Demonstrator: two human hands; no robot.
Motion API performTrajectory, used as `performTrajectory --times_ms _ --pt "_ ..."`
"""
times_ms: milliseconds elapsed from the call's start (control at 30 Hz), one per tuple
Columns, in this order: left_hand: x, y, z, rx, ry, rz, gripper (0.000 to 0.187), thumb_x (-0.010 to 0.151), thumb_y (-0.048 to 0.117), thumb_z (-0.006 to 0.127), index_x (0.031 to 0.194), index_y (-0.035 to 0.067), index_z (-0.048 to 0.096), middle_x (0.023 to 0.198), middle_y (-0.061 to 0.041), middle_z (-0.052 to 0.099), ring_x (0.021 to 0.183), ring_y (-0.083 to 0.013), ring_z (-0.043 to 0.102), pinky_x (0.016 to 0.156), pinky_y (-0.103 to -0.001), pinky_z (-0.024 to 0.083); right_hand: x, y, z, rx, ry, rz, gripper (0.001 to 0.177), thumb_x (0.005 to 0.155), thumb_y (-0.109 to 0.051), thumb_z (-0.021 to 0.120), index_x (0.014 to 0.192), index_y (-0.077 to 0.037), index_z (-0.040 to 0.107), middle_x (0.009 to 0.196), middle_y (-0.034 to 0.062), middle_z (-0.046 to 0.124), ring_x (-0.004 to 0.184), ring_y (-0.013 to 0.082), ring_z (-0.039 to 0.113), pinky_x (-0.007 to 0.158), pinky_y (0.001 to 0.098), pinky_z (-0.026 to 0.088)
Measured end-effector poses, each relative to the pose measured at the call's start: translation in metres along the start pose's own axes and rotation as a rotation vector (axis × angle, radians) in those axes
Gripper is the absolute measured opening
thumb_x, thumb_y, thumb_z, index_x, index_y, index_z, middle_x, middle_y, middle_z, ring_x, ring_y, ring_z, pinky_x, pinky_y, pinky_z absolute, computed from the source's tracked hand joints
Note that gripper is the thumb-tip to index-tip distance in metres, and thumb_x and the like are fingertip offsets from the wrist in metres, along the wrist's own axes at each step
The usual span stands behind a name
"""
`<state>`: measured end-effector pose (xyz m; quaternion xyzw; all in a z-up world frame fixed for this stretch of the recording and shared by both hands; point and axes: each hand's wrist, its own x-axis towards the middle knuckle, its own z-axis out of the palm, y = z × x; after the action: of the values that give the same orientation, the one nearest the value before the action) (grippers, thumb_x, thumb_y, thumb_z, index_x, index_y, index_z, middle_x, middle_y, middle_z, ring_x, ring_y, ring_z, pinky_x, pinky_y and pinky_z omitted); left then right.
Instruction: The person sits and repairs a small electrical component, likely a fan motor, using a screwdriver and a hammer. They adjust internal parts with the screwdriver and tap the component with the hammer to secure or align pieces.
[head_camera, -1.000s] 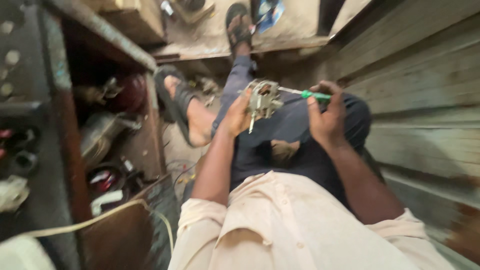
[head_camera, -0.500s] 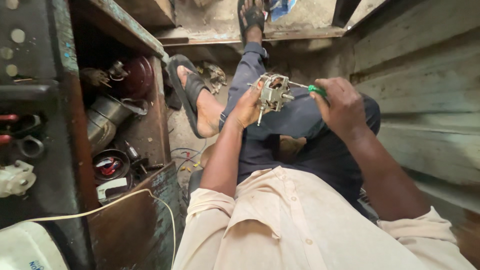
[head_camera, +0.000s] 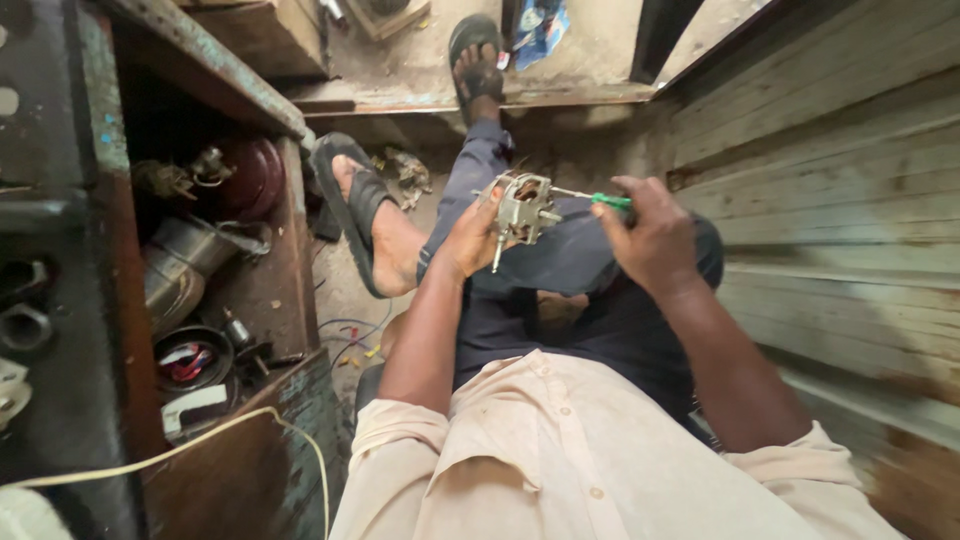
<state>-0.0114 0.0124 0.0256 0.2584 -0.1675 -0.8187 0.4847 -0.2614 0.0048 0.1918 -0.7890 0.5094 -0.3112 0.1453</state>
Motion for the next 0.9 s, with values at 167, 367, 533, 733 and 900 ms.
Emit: performTrajectory --times_ms 167,367,533,733,900 --pt "0.003 0.002 0.0 0.008 -0.101 0.036 0.057 0.105 0.05 0.054 0.149 0.013 0.05 0.138 -0.008 0.064 0.119 -0.024 0.066 0.095 -0.043 0.058 0.002 -0.003 0.004 0.031 0.028 -0.028 0.038 0.096 -0.012 0.075 0.13 -0.004 0.059 0.109 0.02 0.064 0.093 0.0398 0.066 0.078 0.0453 0.053" --pt "0.005 0.001 -0.004 -0.001 0.007 -0.01 0.058 0.102 0.05 0.055 0.147 0.014 0.05 0.134 -0.009 0.065 0.116 -0.0243 0.067 0.094 -0.044 0.059 -0.005 0.006 0.014 0.1 0.041 0.024 0.032 0.096 -0.012 0.074 0.125 -0.005 0.061 0.11 0.018 0.067 0.096 0.0386 0.068 0.079 0.0451 0.055" --pt "0.006 0.003 -0.005 0.011 0.001 0.027 0.058 0.101 0.05 0.056 0.147 0.015 0.05 0.131 -0.007 0.066 0.114 -0.0216 0.067 0.093 -0.042 0.059 -0.021 0.018 0.029 0.09 0.139 0.082 0.028 0.097 -0.013 0.072 0.121 -0.005 0.061 0.11 0.0183 0.067 0.098 0.0386 0.069 0.08 0.0439 0.056" --pt "0.003 0.0 -0.002 0.075 0.047 0.039 0.059 0.103 0.05 0.058 0.147 0.012 0.051 0.127 -0.006 0.067 0.108 -0.0185 0.067 0.088 -0.037 0.059 -0.035 0.034 0.041 0.166 0.16 0.131 0.025 0.103 -0.016 0.066 0.125 -0.004 0.061 0.112 0.0171 0.069 0.102 0.0356 0.072 0.084 0.0423 0.057" --pt "0.001 0.0 0.003 0.095 -0.013 0.089 0.058 0.104 0.05 0.057 0.147 0.012 0.052 0.127 -0.006 0.068 0.106 -0.0172 0.068 0.082 -0.034 0.057 -0.034 0.037 0.04 0.202 0.148 0.174 0.027 0.104 -0.018 0.063 0.126 -0.004 0.06 0.112 0.0184 0.069 0.099 0.035 0.071 0.081 0.0429 0.057"
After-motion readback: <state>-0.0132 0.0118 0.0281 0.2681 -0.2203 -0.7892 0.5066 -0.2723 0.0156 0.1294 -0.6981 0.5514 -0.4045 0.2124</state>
